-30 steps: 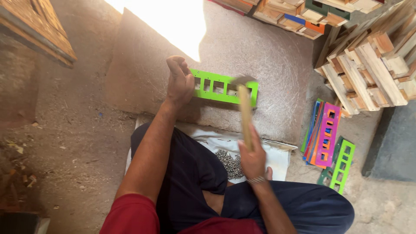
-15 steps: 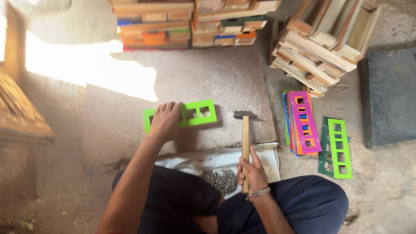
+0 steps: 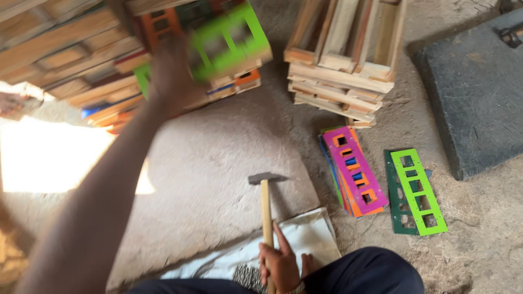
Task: The person sits on the floor and assembles small wooden frames by hammering nails into them. They use a hammer to drive nails into pre-drilled holes in the frames, then place the completed frames into a stack.
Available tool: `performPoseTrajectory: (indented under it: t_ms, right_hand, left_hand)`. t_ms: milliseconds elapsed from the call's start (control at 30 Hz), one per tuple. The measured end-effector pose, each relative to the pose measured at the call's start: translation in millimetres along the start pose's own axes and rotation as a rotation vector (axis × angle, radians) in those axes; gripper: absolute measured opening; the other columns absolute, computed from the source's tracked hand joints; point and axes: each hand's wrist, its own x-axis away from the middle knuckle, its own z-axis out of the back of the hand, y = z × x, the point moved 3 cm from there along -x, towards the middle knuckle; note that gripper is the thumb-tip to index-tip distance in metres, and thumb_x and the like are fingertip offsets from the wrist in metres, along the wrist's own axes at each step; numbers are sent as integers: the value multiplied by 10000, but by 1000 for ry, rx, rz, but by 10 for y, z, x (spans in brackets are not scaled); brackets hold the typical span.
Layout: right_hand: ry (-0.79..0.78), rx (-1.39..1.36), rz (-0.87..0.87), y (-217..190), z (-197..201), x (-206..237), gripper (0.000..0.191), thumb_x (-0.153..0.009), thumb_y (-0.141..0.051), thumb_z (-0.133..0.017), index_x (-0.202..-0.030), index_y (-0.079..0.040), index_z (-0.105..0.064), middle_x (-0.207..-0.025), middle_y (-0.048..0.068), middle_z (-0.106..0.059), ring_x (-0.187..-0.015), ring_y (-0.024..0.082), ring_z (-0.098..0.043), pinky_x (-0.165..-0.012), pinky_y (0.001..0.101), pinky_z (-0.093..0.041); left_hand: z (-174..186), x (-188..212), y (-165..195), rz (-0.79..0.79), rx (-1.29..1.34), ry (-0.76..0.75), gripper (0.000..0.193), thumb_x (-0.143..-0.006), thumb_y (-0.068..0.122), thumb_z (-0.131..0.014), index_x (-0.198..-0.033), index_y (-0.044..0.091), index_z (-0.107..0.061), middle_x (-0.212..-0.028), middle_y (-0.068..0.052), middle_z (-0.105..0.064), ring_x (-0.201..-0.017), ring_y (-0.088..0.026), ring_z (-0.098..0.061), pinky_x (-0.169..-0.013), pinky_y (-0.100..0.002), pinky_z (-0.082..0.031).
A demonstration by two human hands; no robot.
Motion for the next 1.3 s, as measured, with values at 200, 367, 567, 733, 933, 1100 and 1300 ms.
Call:
performPoseTrajectory:
  t_ms: [200,367,567,733,933,1100,1300]
  right_hand:
    - [-90,-21,54,292,165,-326,861,-886,-50,-714,-1628,-251,-328,-607,66,-601,-447,125,-529,-430,281,-452]
    - [-208,-51,137,407,195,-411,841,-938,-55,-712,-1646,-196,-280,-666,68,-641,-528,116,-589,-519,269,-489]
    - [-160,-119,76,319,82,-255,840,-926,-53,-709,-1643,-212,-303,-660,63,-616,-459,106,-531,-444,265,-448]
    - [-184,-113,85,103,19,-121,842,-930,-64,-694,-1641,-243,-281,-640,72,-589,-421,127,-522,-390,287,-421]
    - [-115,-116,9,-45,-22,3,850,-907,-75,-684,-1636,-273,-295,-673,48,-582,-414,120,-497,-357,306,-427]
    - [-62,-71,92,-101,-77,98,790,-909,-101,-656,-1617,-230,-329,-668,54,-564,-422,116,-488,-342,291,-415]
    - [-53,-52,137,-161,-79,196,789,-910,-103,-674,-1615,-227,-341,-685,47,-561,-455,112,-490,-379,272,-433]
  left_hand:
    - [-42,-1168,-424,-53,-20,-6,1021,-679,316,-1000,-1515,34,-487,-1440,-272,-531,-1342,-453,-491,-1103,-525,-410]
    - [-218,-1217,-54,-222,-375,77,997,-644,337,-937,-1522,84,-539,-1419,-212,-586,-1309,-406,-530,-1085,-524,-439]
    - [-1063,-964,1205,-468,86,-203,750,-837,233,-825,-1468,-11,-500,-1559,-244,-393,-1442,-422,-324,-1155,-534,-243]
    - [-1269,-1108,1653,-182,-244,-456,605,-855,44,-649,-1434,-12,-484,-1578,-203,-373,-1510,-355,-287,-1231,-504,-223]
    - [-841,-746,1985,-492,-447,-410,618,-767,110,-619,-1353,-34,-484,-1472,-233,-444,-1401,-360,-394,-1163,-543,-289]
    - [-240,675,1952,-465,16,-437,236,-1015,226,-497,-1055,65,-665,-1022,-199,-665,-1027,-377,-613,-933,-527,-484]
    - [394,2372,2013,-178,317,-309,217,-952,269,-594,-949,52,-599,-826,-126,-698,-827,-293,-684,-1013,-588,-440]
